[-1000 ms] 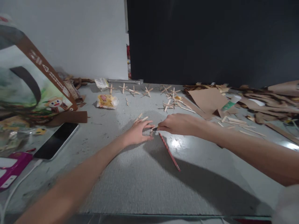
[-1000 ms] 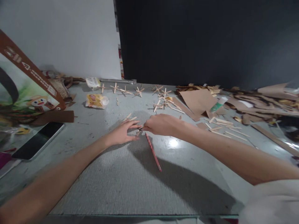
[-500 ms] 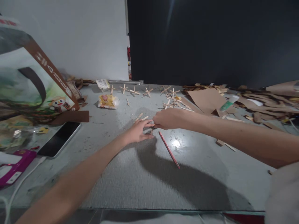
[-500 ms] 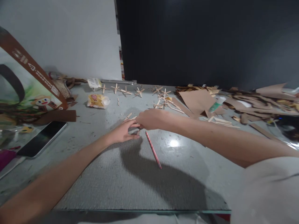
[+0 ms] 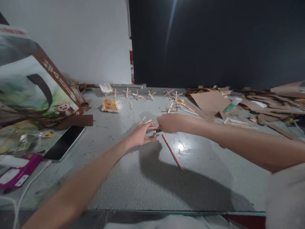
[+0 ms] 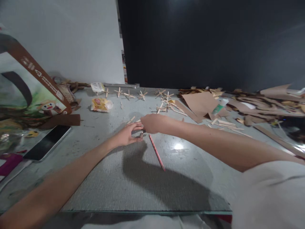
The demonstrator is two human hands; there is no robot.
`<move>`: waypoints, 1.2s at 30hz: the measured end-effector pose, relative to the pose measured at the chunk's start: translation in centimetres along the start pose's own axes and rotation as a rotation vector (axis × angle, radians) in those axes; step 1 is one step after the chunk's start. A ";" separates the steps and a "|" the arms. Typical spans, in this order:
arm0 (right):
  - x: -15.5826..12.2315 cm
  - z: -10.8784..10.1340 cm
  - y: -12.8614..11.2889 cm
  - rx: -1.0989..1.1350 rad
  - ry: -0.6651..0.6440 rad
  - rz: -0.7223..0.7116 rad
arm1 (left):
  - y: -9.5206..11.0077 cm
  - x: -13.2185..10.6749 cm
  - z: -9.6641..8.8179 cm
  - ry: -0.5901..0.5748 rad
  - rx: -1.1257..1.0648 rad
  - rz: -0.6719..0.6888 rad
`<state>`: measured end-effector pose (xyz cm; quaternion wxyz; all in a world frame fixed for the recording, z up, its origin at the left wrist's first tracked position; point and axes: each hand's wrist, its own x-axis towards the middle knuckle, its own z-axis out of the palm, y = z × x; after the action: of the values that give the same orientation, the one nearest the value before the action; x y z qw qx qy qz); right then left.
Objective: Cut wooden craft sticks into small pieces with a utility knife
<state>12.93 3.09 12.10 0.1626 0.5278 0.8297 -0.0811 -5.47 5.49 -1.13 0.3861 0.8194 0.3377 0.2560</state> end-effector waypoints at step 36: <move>-1.2 15.4 8.3 0.342 0.744 -0.086 | 3.7 -1.1 0.9 0.240 0.708 -0.238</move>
<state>23.73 0.96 -1.53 -0.2420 0.5054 0.8278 -0.0280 -4.27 2.46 1.20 0.0644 0.8212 0.5405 0.1710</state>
